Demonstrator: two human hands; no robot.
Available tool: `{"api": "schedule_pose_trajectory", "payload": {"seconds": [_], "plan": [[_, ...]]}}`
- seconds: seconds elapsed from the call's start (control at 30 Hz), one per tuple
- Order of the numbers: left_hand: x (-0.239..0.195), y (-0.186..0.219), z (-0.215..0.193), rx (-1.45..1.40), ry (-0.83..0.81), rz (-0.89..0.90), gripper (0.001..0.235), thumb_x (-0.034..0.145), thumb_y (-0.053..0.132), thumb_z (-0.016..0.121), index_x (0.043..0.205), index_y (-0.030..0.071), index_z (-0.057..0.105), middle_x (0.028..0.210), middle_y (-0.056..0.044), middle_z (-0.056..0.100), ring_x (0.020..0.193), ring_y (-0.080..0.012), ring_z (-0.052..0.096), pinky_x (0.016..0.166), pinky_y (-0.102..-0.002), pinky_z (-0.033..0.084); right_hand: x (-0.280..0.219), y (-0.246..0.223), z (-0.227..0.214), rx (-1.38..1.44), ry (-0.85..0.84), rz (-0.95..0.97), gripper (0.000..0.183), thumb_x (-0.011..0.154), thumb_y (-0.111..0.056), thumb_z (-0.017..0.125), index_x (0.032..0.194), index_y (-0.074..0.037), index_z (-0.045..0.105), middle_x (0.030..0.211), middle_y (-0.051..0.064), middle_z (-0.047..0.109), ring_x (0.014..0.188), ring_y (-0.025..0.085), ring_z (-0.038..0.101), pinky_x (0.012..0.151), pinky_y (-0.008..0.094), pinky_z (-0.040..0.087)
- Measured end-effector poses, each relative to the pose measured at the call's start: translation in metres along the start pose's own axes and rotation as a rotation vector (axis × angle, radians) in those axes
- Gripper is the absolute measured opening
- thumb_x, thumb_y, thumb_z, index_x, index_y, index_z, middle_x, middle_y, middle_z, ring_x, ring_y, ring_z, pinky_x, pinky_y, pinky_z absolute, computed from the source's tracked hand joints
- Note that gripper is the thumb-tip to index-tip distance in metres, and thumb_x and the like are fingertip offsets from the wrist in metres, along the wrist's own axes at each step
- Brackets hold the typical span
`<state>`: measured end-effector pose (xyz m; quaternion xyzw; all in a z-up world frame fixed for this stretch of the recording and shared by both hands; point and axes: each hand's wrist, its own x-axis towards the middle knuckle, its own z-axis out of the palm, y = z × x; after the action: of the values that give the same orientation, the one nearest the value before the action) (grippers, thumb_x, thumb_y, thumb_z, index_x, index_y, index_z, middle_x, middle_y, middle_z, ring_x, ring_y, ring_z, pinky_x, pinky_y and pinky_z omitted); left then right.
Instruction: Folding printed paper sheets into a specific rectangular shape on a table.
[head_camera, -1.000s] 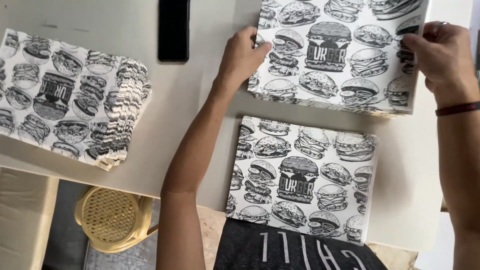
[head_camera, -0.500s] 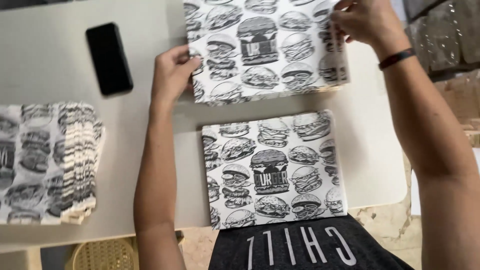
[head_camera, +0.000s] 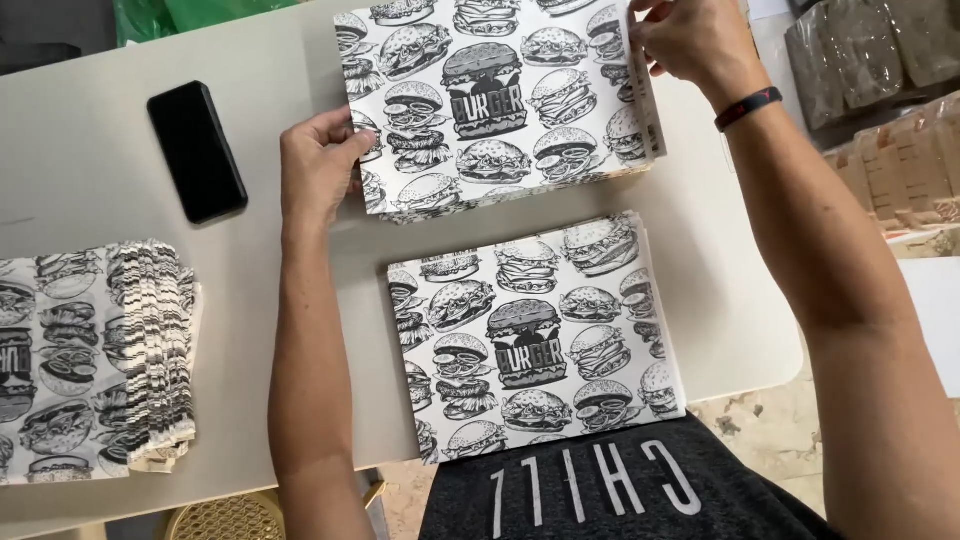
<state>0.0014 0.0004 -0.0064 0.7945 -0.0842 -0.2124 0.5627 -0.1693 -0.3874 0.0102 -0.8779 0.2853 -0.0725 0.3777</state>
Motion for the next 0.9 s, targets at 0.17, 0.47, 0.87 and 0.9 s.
{"api": "schedule_pose_trajectory", "payload": {"seconds": [0.17, 0.47, 0.87, 0.9], "plan": [[-0.015, 0.018, 0.002, 0.083, 0.016, -0.041, 0.042, 0.088, 0.016, 0.078, 0.129, 0.009, 0.073, 0.079, 0.008, 0.066, 0.062, -0.0037, 0.061, 0.040, -0.021, 0.050, 0.001, 0.003, 0.001, -0.005, -0.035, 0.007, 0.016, 0.099, -0.010, 0.068, 0.115, -0.007, 0.070, 0.090, 0.004, 0.068, 0.071, 0.013, 0.068, 0.057, 0.027, 0.062], [-0.077, 0.055, -0.005, 0.582, -0.215, 0.025, 0.108, 0.077, 0.052, 0.082, 0.162, 0.020, 0.022, 0.154, -0.012, 0.043, 0.127, -0.0290, 0.048, 0.100, -0.047, 0.042, 0.014, 0.024, 0.006, -0.114, -0.093, 0.089, 0.010, 0.099, -0.018, 0.062, 0.099, -0.012, 0.071, 0.090, 0.002, 0.071, 0.072, 0.012, 0.069, 0.054, 0.029, 0.055], [-0.081, 0.028, 0.004, 0.910, -0.150, 0.226, 0.104, 0.078, 0.048, 0.087, 0.160, 0.013, 0.033, 0.149, -0.014, 0.052, 0.130, -0.0355, 0.054, 0.098, -0.054, 0.046, 0.028, 0.040, 0.014, -0.167, -0.146, 0.079, 0.016, 0.095, -0.012, 0.053, 0.091, -0.012, 0.069, 0.088, 0.001, 0.074, 0.076, 0.013, 0.073, 0.051, 0.029, 0.054], [-0.080, 0.027, 0.004, 0.916, -0.140, 0.226, 0.106, 0.077, 0.052, 0.087, 0.160, 0.013, 0.034, 0.150, -0.014, 0.052, 0.131, -0.0350, 0.053, 0.098, -0.054, 0.046, 0.030, 0.042, 0.014, -0.175, -0.149, 0.104, 0.019, 0.092, -0.010, 0.051, 0.090, -0.012, 0.069, 0.088, 0.001, 0.074, 0.077, 0.012, 0.074, 0.048, 0.027, 0.052]]}}
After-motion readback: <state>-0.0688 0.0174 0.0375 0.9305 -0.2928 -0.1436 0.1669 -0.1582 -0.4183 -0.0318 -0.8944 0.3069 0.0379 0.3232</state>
